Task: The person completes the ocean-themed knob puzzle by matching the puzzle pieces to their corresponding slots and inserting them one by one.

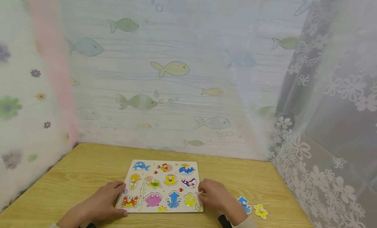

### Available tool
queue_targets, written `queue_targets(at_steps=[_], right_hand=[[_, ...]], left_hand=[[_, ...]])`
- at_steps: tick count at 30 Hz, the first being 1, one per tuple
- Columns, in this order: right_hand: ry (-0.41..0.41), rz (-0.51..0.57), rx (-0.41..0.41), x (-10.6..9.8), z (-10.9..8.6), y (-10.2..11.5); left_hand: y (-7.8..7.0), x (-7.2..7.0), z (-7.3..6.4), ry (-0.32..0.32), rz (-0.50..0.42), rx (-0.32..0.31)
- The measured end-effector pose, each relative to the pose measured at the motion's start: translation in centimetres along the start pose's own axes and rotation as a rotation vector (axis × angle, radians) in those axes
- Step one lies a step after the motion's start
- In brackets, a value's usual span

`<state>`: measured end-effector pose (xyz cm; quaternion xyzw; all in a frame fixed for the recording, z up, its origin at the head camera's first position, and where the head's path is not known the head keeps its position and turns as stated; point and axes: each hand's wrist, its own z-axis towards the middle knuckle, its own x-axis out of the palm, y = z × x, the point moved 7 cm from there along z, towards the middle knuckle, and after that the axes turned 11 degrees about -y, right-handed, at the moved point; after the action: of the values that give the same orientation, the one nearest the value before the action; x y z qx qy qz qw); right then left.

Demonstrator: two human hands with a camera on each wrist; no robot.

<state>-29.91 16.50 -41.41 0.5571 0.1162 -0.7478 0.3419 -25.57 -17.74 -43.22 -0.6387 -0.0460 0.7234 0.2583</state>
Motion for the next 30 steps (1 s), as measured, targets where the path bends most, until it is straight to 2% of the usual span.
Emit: queue_targets(at_steps=[7, 19, 30], right_hand=[[-0.050, -0.029, 0.024, -1.4, -1.6, -1.7], [0.042, 0.054, 0.153, -2.7, -4.1, -4.7], [0.050, 0.017, 0.219, -2.8, -4.9, -6.5]], left_hand=[[0.0, 0.0, -0.1, 0.000, 0.007, -0.004], [0.0, 0.0, -0.1, -0.001, 0.014, 0.027], [-0.1, -0.1, 0.0, -0.002, 0.011, 0.023]])
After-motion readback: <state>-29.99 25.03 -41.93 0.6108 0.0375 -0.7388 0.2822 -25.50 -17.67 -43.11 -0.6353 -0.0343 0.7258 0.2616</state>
